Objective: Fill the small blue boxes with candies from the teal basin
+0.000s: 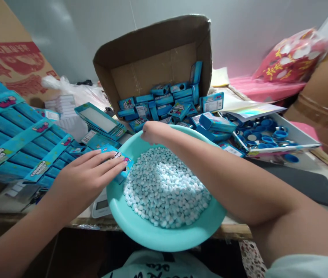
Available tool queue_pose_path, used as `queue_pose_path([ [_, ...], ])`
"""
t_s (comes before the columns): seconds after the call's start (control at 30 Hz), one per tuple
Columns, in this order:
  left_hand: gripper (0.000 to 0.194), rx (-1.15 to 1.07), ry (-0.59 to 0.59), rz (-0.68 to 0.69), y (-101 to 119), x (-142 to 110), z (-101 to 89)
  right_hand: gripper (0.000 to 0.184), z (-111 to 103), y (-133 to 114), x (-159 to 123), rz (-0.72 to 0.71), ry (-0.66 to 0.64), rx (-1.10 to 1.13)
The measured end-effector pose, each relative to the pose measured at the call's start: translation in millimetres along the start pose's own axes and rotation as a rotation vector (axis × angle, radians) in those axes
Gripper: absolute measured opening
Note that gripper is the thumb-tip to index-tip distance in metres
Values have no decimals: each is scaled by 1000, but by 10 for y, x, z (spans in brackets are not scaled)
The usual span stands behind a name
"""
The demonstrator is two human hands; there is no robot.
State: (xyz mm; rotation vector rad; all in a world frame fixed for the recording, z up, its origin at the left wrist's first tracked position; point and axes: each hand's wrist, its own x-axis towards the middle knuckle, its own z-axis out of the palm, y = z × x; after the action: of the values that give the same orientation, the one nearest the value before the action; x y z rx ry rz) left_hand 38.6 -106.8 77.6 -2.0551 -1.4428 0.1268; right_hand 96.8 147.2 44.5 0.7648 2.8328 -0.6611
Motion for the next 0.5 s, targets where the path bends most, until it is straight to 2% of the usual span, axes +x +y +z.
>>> queue_pose_path([
  [0.17,36,-35,1,-33,16,-1,-4,24,11,2,-8,-2,3,-11],
  [0.33,35,25,0,-46,10,-39,-42,23,34,30,3,-19,14,2],
  [0.5,38,-50,-17,-125,-4,-84,-64,24,59,44,33,-24,27,3],
])
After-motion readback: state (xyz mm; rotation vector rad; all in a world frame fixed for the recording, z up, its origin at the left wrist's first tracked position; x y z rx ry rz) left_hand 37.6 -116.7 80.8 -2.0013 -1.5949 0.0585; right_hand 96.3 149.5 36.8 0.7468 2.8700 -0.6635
